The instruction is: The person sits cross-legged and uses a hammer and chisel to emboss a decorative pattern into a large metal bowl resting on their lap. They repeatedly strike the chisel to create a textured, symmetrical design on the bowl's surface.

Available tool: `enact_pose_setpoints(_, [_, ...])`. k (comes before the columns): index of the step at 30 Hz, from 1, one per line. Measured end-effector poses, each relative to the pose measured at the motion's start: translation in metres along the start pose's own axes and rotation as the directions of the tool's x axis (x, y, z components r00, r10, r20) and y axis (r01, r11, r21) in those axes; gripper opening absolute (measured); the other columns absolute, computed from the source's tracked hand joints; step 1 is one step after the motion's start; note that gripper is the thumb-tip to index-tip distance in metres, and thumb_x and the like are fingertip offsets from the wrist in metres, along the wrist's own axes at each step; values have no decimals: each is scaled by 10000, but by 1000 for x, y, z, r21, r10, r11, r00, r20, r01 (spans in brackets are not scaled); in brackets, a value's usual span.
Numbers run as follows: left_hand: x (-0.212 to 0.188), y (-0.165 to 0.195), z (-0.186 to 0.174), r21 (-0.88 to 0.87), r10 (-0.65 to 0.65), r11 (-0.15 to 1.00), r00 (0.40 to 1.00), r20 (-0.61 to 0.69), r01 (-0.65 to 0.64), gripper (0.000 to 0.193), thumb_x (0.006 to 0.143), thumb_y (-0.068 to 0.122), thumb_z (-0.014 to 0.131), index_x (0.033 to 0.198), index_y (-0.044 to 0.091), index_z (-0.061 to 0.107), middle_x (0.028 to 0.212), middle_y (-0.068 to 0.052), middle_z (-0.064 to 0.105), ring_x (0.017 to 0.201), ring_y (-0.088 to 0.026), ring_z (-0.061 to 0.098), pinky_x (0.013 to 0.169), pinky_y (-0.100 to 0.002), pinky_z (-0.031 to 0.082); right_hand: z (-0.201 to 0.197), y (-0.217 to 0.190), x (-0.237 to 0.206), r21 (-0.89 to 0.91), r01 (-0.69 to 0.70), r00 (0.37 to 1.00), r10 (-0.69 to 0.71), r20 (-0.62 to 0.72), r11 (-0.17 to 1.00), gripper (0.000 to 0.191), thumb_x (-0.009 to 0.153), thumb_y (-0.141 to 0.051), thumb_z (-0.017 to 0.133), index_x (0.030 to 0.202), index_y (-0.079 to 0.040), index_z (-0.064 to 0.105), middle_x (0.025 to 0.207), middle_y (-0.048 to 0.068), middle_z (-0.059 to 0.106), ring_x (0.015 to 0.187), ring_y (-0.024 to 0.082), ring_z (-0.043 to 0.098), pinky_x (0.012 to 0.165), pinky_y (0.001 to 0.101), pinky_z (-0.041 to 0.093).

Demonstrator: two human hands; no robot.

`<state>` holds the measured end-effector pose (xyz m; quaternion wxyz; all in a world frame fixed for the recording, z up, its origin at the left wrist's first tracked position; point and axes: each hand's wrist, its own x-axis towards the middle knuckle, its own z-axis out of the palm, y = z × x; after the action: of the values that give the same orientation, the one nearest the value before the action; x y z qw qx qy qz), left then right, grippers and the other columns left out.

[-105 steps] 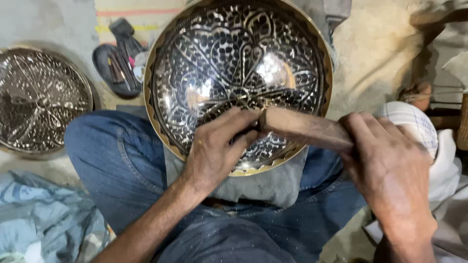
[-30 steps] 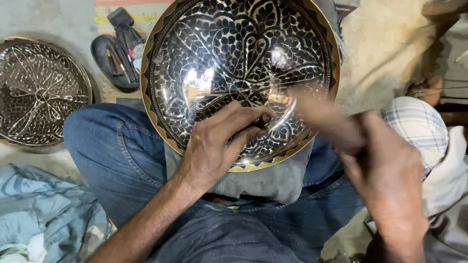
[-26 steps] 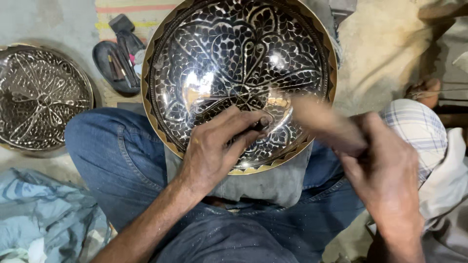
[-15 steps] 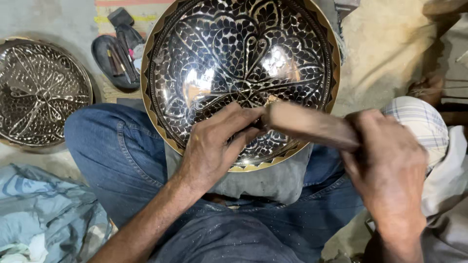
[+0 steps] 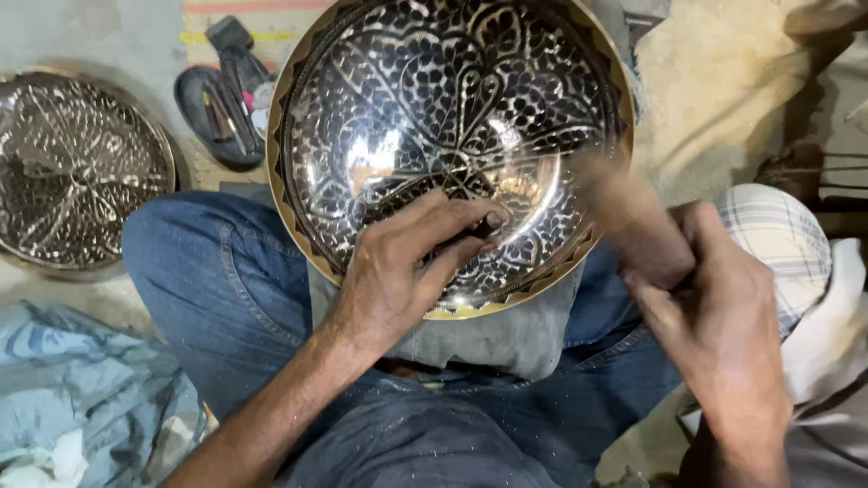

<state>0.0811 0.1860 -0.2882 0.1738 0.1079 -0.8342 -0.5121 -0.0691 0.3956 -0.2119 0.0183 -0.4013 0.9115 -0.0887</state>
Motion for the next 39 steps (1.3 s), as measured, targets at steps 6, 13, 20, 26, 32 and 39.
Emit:
enact_pose_setpoints(6, [-1,-4,2,0,-77,997,997,30,77,358,951,111,691,1309,116,682,1001,-38,709,772,-142,704,691,-258,655,-4,-4,1,-7,-42,999,42,1,999,417,729,-112,811,1087,-60,602,905,142,664,852,341,680,752,436,525])
enact_pose_setpoints(13, [-2,-7,1,32,6,999,1000,4,-6,326,967,152,716,1289,138,673,1023,-30,705,824,-120,702,701,-250,647,2,-1,2,134,-145,989,146,6,980,384,787,-93,801,1085,-21,569,849,166,647,757,332,642,679,428,519])
enact_pose_setpoints(20, [-2,-3,1,13,-21,1000,1000,-5,21,362,960,132,703,1320,136,665,1036,-40,700,815,-124,702,717,-251,655,4,-1,-1,145,-129,991,132,-12,981,376,858,-72,793,1164,-50,575,986,143,645,866,341,664,780,449,525])
enact_pose_setpoints(26, [-1,-3,-5,26,73,997,997,-35,-72,367,977,110,694,1341,103,645,1085,-48,693,918,-131,709,801,-269,645,0,-5,-4,-53,118,989,-122,-78,992,457,670,-37,808,1076,-48,598,924,167,657,859,393,665,765,485,514])
enact_pose_setpoints(32, [-3,-4,-3,34,31,999,1000,-4,-31,360,953,137,720,1307,99,669,1003,-38,687,817,-120,690,724,-258,642,0,-8,1,-256,101,994,-88,64,961,410,723,-111,857,1069,-84,639,903,128,684,818,335,686,739,436,533])
enact_pose_setpoints(39, [-7,-11,-4,41,66,997,997,-28,-65,385,968,151,698,1347,103,647,1039,-35,689,875,-123,701,780,-254,650,3,-14,-4,-46,140,985,-144,-94,989,391,728,-68,776,1063,-24,580,926,159,673,798,361,694,688,452,528])
